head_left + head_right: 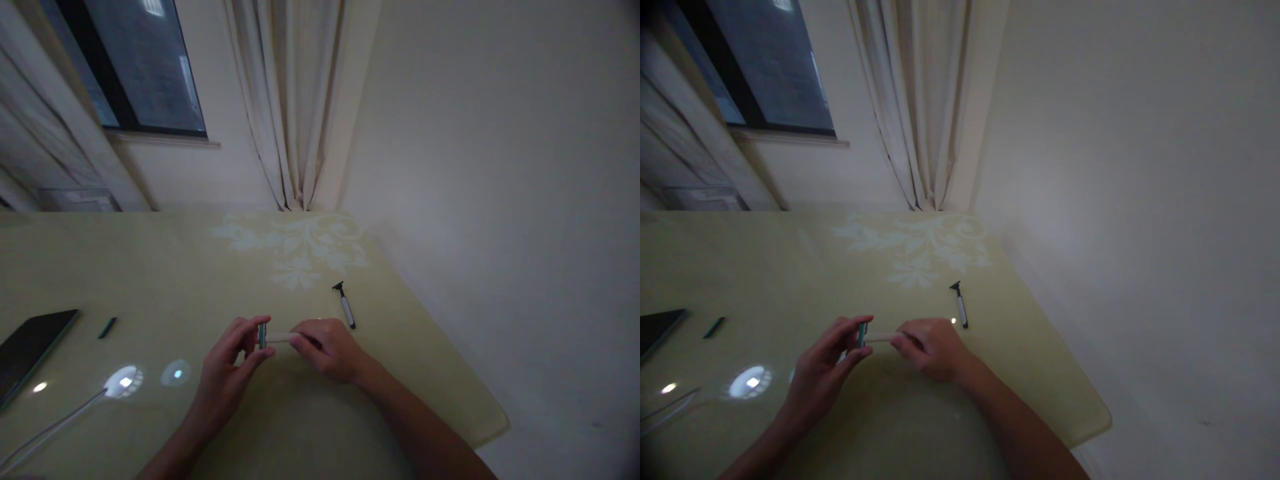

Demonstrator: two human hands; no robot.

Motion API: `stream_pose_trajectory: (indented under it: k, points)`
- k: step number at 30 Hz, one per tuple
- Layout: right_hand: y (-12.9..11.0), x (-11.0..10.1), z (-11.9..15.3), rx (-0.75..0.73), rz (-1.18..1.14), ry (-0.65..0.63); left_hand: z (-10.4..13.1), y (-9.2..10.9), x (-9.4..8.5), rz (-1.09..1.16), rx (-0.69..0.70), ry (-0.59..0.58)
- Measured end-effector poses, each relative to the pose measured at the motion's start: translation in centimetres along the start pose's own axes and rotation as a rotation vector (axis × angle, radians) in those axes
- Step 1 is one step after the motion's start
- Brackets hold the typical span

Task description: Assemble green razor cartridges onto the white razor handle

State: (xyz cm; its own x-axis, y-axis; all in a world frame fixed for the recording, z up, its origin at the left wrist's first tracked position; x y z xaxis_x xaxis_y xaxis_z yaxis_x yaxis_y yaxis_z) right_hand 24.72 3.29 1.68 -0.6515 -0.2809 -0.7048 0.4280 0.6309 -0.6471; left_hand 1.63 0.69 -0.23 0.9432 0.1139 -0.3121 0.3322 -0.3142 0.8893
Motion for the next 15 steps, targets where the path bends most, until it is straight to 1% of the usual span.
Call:
stream_pose_trajectory:
  k: [4, 9, 13, 15]
  points:
    - [0.08, -0.28, 0.04, 0.015, -0.023, 0.035, 0.07, 0.05, 0.07, 0.011, -0.007, -0.012]
    - [0.10, 0.01, 0.15, -0.039, -0.043, -0.041, 0.13, -0.39, 0.35, 0.021, -0.002, -0.027]
    - [0.64, -0.21, 0.16, -0.011, -0.061, -0.007, -0.07, -0.58, 0.47, 0.019, -0.022, -0.031]
    - [0.53, -0.02, 0.11, -0.016, -0.088, -0.012, -0.05, -0.55, 0.59, 0.022, -0.035, -0.048]
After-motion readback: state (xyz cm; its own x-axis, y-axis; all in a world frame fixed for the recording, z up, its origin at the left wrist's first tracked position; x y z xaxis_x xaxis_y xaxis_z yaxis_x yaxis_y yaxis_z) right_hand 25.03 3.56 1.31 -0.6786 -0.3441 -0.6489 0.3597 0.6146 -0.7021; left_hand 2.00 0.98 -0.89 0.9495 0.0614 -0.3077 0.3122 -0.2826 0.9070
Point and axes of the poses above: each hand's wrist, its own z-axis away from the middle knuckle, its own x-axis out of the palm, y = z × x, the point moved 1 cm from there along -z, towards the middle knuckle, and after that the axes turned 5 degrees about -x, right-handed, at the moved point
